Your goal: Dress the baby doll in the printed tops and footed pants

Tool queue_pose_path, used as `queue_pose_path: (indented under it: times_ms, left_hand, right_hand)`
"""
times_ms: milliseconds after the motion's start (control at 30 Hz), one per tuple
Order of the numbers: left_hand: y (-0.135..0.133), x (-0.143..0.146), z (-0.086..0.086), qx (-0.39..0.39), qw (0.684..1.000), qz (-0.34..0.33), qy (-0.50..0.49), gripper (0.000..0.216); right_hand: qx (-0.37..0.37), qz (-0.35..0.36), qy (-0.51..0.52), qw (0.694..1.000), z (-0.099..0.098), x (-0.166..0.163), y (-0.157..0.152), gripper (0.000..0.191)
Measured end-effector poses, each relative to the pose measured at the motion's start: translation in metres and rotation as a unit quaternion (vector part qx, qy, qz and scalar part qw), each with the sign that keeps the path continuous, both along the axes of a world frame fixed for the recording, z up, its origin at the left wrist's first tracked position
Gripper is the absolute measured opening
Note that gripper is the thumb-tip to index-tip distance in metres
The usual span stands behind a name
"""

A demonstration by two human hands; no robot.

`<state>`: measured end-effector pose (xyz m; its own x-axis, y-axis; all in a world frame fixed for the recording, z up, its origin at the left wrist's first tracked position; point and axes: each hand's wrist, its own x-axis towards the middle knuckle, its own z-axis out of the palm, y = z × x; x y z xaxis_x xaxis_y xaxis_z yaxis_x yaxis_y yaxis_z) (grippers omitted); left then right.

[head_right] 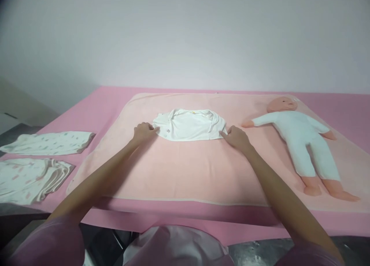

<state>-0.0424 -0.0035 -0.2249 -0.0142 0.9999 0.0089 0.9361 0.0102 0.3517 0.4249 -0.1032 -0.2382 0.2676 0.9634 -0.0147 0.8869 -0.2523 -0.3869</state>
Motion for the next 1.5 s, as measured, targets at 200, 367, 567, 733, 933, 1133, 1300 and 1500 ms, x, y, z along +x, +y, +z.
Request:
queue_pose_path:
  times_ms: [200,367,567,733,933,1133,1300,1500]
  left_hand:
    - [0.006,0.015,0.014,0.065,0.993,-0.008,-0.094,0.019]
    - [-0.006,0.084,0.027,0.233,0.94,-0.23,-0.097,0.024]
    - [-0.05,0.07,-0.006,0.172,0.927,-0.332,-0.022,0.042]
    - [-0.056,0.047,-0.022,0.151,0.95,-0.273,-0.016,0.025]
    - [-0.034,0.052,-0.015,0.088,0.941,-0.323,-0.043,0.025]
    - [-0.074,0.026,0.025,0.039,0.935,-0.326,-0.133,0.032]
    - [-0.145,0.004,0.066,-0.065,0.912,-0.393,-0.101,0.025]
    - [-0.078,-0.006,0.043,0.112,0.918,-0.38,-0.018,0.026]
  right_hand:
    - [0.036,0.019,0.038,0.998,0.041,-0.022,0.024,0.029]
    - [0.281,0.124,0.059,0.95,0.071,-0.108,0.037,0.008]
    - [0.225,0.25,-0.041,0.941,0.004,-0.136,-0.007,0.029]
    - [0.217,0.177,-0.017,0.96,-0.029,-0.128,-0.016,0.046]
    - [0.188,0.211,-0.043,0.958,-0.02,-0.153,0.009,0.017]
    - [0.138,0.281,0.055,0.948,0.03,-0.109,-0.024,0.027]
    - [0.042,0.445,0.022,0.894,0.071,-0.068,-0.096,0.022]
    - [0.038,0.41,0.02,0.911,0.065,-0.046,-0.078,0.032]
